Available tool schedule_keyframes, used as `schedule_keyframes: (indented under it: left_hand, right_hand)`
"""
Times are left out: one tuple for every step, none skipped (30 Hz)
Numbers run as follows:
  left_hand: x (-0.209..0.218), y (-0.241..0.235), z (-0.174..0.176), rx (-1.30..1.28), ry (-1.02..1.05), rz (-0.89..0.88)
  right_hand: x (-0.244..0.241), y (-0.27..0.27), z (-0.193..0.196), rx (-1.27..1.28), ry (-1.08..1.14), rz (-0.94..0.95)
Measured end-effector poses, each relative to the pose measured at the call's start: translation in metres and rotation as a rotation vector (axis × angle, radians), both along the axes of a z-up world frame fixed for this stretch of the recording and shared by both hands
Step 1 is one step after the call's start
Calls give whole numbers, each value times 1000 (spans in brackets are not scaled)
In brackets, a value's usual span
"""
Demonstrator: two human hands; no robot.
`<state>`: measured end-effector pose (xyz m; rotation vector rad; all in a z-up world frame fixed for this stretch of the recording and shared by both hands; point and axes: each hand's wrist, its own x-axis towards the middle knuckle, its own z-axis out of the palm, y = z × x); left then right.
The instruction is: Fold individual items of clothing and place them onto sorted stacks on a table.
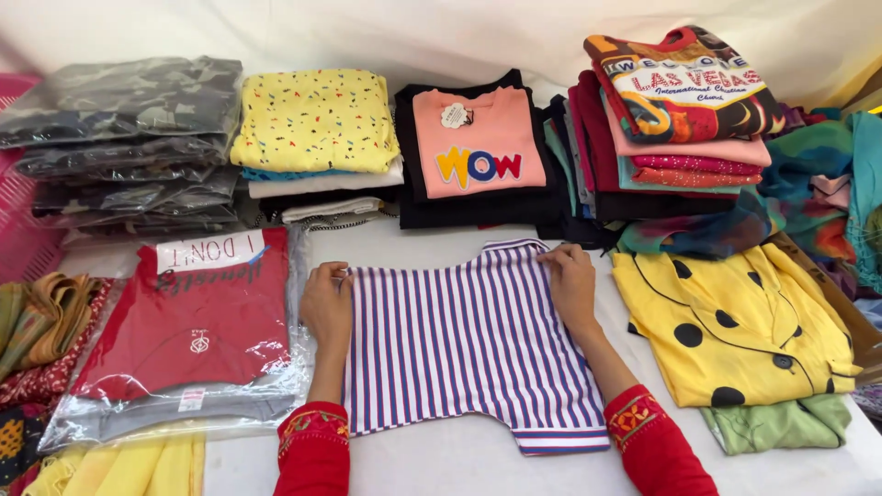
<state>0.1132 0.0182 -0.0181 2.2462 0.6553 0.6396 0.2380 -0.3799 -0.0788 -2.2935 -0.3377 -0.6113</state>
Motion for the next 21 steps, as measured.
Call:
schedule_keyframes:
  left_hand:
    - [1,-2,-2,172,67,-3]
    - [3,-6,0,174,69,-1]
    - [4,-10,2,358,-70,-70]
    - [5,-14,5,544,-210,-141]
    - [8,-24,4,546,-208,-140]
    - [12,-34,2,606,-163,-287]
    - [15,-44,1,663,-115,-435]
    - [15,-61,-10,664,-117,-437]
    - [14,-78,-22,724,-40,-521]
    - [14,-95,-33,781,38,-605]
    - [10,-100,-34,781,36,-607]
    - [4,-105,-37,731,166,-673]
    - [-1,-110,-39,677,295,-735]
    - [-1,-102,-38,675,295,-739]
    - [0,-94,-37,623,303,-726]
    - [1,-85,-35,574,308,-712]
    - [3,-76,-38,573,306,-715]
    - [2,-66,-40,554,281,-650]
    - [2,-56,-43,535,258,-586]
    - [3,-56,-41,538,262,-583]
    - [3,-56,-39,556,220,-588]
  right_hand:
    - [-1,2,5,-61,24,-67]
    - [-14,10,25,-59,25,-65]
    - [-28,17,44,-148,-126,-33]
    - [-41,25,64,-237,-278,1]
    - [-46,31,70,-234,-278,2]
    - [-52,36,76,-356,-246,22]
    - [-57,41,82,-477,-213,42]
    - [-61,48,76,-477,-214,40]
    - [-64,55,70,-513,-171,161]
    - [-68,61,63,-549,-126,282]
    - [-70,63,61,-550,-127,279]
    - [-74,64,57,-524,-43,423]
    - [-77,66,53,-495,41,566]
    - [-72,59,54,-497,44,563]
    - [-68,52,56,-661,163,469]
    - [-62,46,59,-819,279,366]
    - [-54,35,53,-820,279,363]
    - [-46,26,47,-733,251,339]
    - [-38,17,41,-646,224,314]
    - [-36,18,39,-643,225,318]
    - [-35,19,36,-651,203,313]
